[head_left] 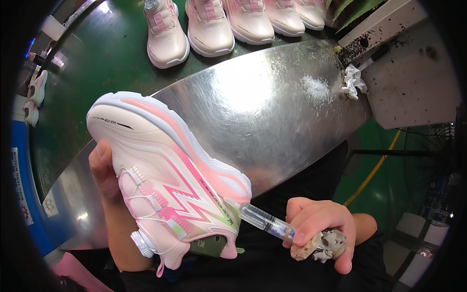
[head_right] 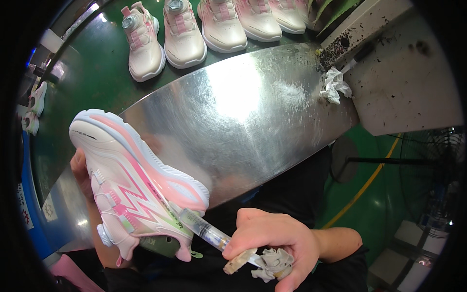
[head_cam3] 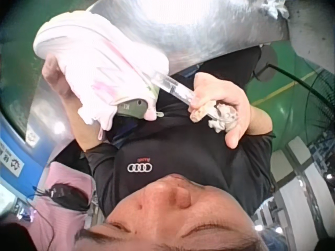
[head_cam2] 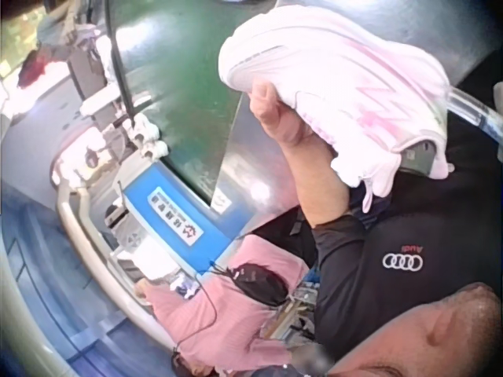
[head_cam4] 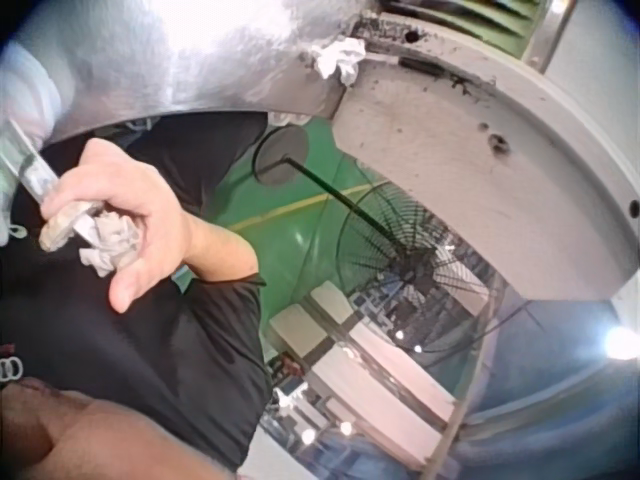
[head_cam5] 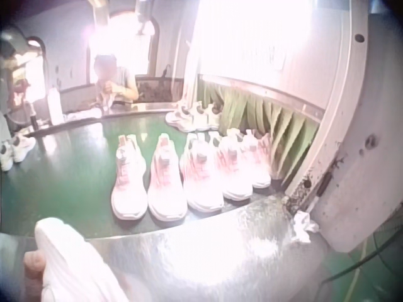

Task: The person applies liquid adhesive along the sole seams of shoes using a syringe, turning each shoe by hand to coat the edges.

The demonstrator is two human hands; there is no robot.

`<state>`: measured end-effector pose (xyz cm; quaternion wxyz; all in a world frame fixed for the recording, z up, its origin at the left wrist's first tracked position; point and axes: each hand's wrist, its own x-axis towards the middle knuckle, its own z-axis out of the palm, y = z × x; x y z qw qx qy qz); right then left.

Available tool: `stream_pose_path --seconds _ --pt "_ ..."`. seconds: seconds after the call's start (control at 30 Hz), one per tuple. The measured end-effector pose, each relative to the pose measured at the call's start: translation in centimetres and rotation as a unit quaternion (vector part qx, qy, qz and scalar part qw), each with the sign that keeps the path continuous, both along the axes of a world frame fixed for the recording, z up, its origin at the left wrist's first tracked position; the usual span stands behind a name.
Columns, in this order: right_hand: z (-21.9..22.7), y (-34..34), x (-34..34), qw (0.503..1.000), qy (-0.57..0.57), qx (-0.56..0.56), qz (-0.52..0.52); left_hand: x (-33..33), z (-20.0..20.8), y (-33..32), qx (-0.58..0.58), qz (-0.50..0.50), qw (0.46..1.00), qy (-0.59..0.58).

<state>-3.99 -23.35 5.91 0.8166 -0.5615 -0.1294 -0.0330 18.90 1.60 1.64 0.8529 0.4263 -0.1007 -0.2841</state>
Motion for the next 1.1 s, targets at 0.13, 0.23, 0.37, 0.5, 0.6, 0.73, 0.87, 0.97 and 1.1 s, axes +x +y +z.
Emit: stream_pose_path --seconds 0.13,0.23,0.37,0.5,0.6,0.73,0.87,0.97,1.1 --pt "-0.3 -0.4 -1.3 1.0 0.007 -0.002 0.006 0.3 0.0 0.1 0.013 0.025 0.999 0.031" --pt "-0.5 -0.2 -1.9 1.0 0.005 0.008 0.01 -0.1 0.7 0.7 0.026 0.049 0.998 0.04" --pt "-1.9 -0.6 -2.9 1.0 0.012 0.009 -0.024 0.8 -1.0 -0.1 0.011 0.037 0.997 0.072" --pt "-2.3 -0.5 -2.8 1.0 0.001 0.025 -0.017 -0.7 0.9 -1.4 -0.002 0.073 0.992 0.104" --pt "-2.6 -0.4 -2.9 0.999 0.002 0.031 -0.022 -1.3 1.5 -2.4 0.024 0.085 0.99 0.109" --pt "-3.4 -0.6 -3.2 0.999 0.0 0.033 -0.033 -2.3 1.9 -2.6 0.031 0.039 0.992 0.118" --pt "-4.5 -1.1 -3.4 0.999 -0.014 0.025 -0.043 -3.1 2.2 -3.6 0.091 0.062 0.975 0.191" --pt "-4.8 -1.4 -3.1 0.999 -0.036 -0.006 -0.031 -3.9 3.3 -3.5 0.17 0.16 0.949 0.214" --pt "-5.2 -1.4 -2.6 0.999 -0.042 -0.016 -0.016 -3.9 2.2 1.4 0.183 0.085 0.972 0.124"
